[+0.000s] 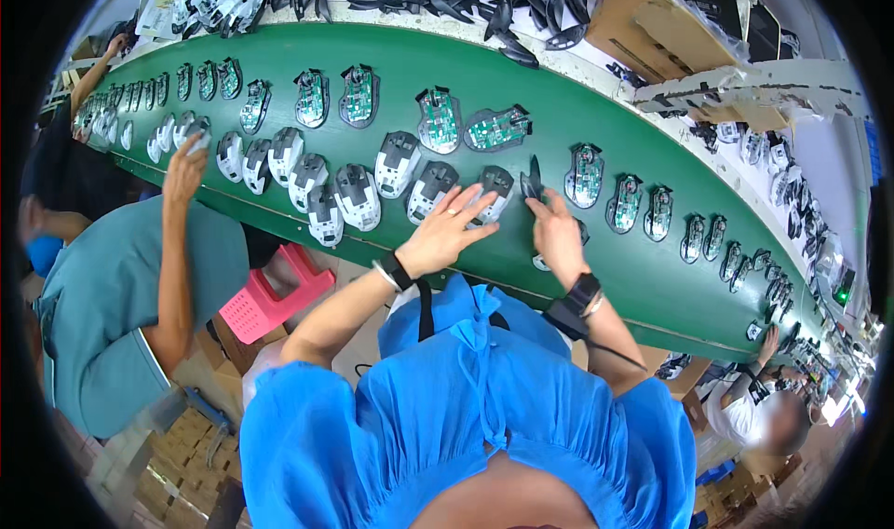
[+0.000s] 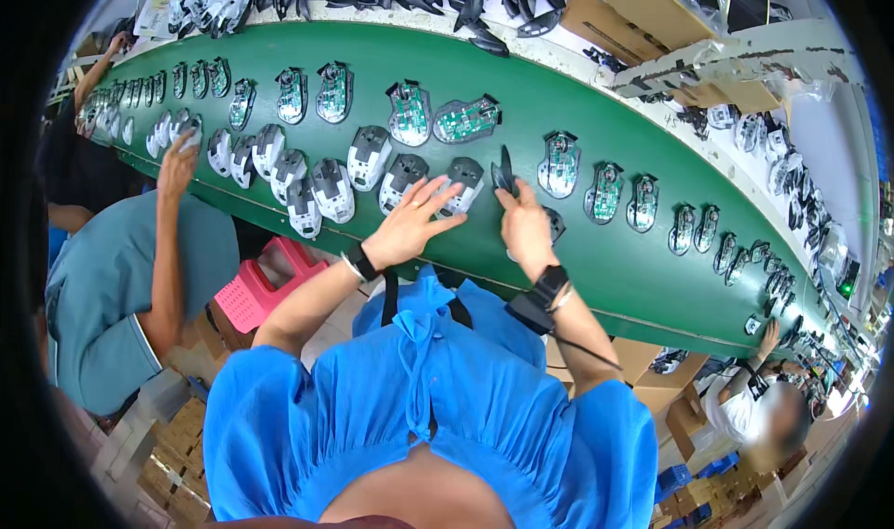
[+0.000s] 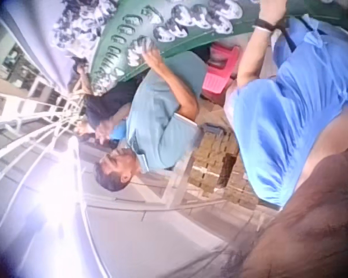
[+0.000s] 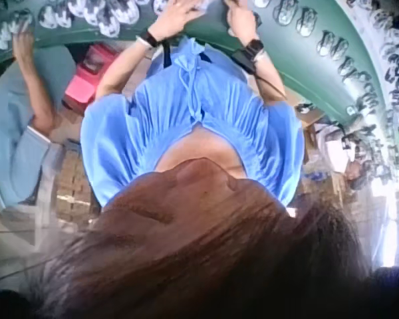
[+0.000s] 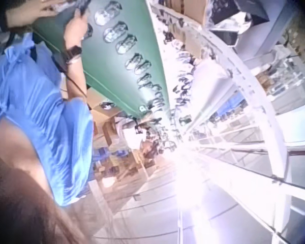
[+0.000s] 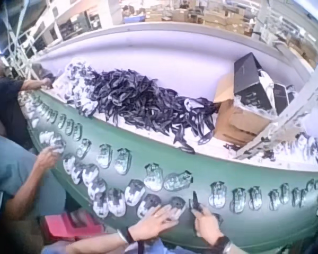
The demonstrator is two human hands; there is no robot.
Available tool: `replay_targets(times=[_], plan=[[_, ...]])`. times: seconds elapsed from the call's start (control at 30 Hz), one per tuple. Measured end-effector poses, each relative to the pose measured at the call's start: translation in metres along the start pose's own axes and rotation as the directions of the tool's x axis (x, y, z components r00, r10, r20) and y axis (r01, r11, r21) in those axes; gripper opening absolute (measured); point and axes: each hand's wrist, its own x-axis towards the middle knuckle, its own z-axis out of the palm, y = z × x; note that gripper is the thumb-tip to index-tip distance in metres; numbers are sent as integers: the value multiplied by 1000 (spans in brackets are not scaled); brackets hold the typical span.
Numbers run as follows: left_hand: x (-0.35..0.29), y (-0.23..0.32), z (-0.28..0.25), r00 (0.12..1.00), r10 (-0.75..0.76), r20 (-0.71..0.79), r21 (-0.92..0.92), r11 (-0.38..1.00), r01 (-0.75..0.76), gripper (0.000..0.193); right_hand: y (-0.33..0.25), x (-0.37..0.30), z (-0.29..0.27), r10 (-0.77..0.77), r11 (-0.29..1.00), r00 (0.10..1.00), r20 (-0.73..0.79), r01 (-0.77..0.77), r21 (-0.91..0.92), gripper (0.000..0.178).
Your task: Assembling the external shell and internal components of gaming mice on a production line.
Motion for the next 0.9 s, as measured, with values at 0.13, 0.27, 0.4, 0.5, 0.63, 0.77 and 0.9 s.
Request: replay_targets(times=[0.13, 0.27, 0.4, 0.5, 0.63, 0.77, 0.9], plan=[[-9, 30, 24, 792, -586, -168, -411, 772, 484, 53, 7, 27, -38, -378, 853, 920, 105, 390, -345, 40], [31, 34, 53, 705, -661, -256, -244, 750, 614, 64, 41, 55, -40, -660, 598, 700, 273, 709, -374, 41], [44, 28, 62, 646, -736, -204, -223, 677, 701, 57, 24, 62, -51, -696, 500, 620, 363, 781, -374, 36], [29, 24, 50, 625, -755, -199, -503, 626, 596, 56, 39, 56, -43, -679, 577, 672, 296, 738, -351, 33], [16, 24, 16, 525, -850, 47, -923, 164, 348, 56, 40, 42, -32, -611, 579, 746, 265, 650, -492, 31], [18, 38, -21, 493, -861, 125, -988, -62, 143, 51, 1, 35, -30, -254, 965, 967, 0, 253, -62, 27], [17, 40, -40, 432, -898, 85, -994, -47, 98, 53, -74, 22, -64, 124, 246, 940, 319, -341, 908, 15]])
